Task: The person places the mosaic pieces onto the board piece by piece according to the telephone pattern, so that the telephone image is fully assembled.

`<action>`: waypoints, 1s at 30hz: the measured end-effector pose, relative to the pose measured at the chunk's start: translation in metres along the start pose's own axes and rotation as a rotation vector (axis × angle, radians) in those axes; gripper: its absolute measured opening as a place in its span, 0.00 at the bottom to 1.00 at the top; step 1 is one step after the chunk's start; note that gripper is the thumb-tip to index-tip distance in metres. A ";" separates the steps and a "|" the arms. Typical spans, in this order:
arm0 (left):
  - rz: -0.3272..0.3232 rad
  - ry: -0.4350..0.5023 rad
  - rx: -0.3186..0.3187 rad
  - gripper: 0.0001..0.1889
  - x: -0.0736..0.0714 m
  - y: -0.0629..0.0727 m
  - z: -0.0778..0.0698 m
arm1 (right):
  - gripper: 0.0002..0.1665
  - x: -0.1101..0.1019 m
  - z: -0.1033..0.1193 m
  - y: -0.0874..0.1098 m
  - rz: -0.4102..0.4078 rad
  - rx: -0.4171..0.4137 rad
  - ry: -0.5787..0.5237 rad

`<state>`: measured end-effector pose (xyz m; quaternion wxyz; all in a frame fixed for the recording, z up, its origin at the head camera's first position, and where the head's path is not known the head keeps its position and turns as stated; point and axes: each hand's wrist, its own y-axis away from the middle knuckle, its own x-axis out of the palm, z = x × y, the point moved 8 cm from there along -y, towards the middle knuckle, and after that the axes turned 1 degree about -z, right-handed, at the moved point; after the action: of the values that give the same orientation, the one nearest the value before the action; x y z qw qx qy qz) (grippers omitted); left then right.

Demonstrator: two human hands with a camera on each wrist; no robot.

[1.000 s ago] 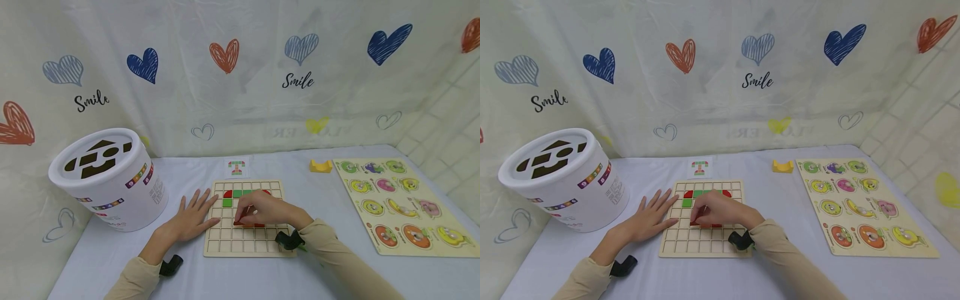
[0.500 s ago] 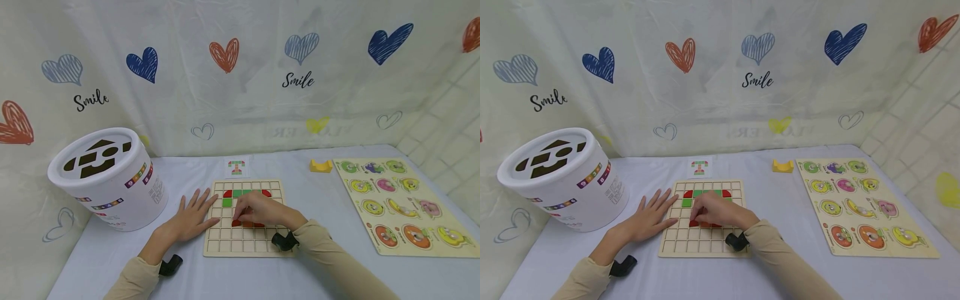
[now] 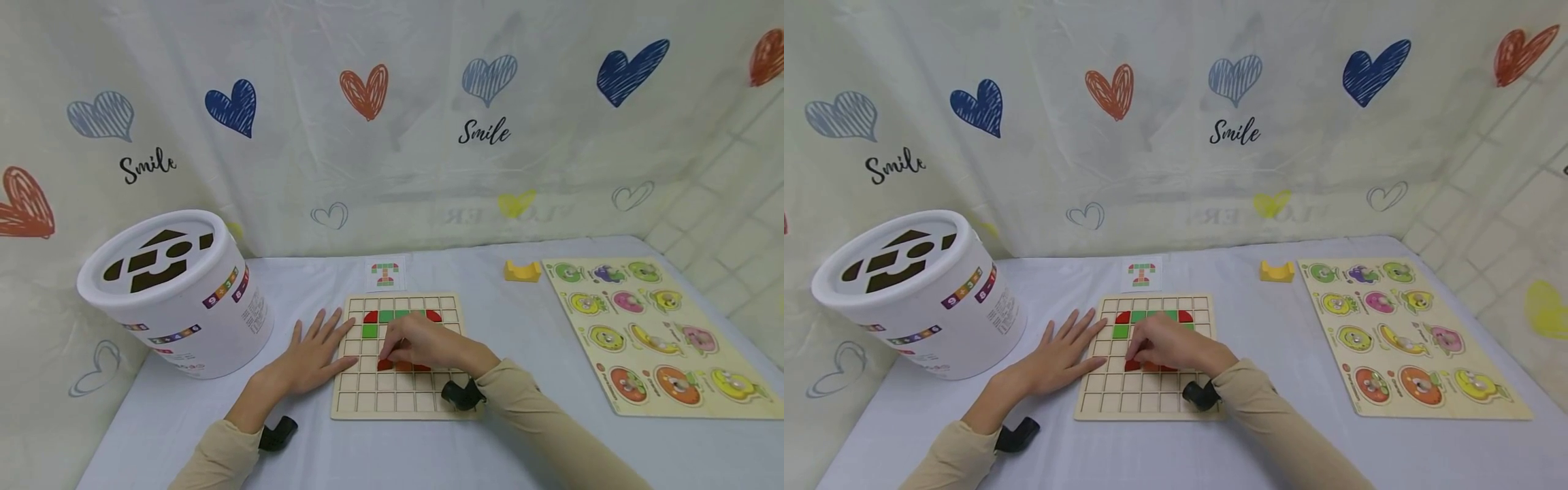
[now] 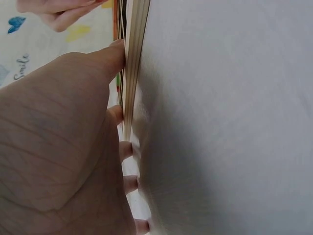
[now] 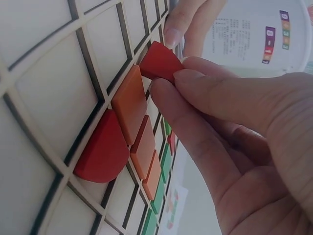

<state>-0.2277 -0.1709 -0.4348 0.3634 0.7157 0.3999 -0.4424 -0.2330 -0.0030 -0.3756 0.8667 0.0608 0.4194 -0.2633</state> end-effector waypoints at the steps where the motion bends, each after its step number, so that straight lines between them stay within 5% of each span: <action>1: 0.000 0.000 -0.001 0.42 0.000 0.000 0.000 | 0.06 0.001 0.000 -0.001 0.002 0.004 0.007; 30: 0.000 0.016 0.007 0.42 0.001 0.000 0.000 | 0.05 0.014 0.016 -0.007 0.049 -0.055 0.316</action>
<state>-0.2271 -0.1708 -0.4362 0.3575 0.7205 0.4013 -0.4381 -0.2182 -0.0201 -0.3750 0.7972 0.0876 0.5562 -0.2177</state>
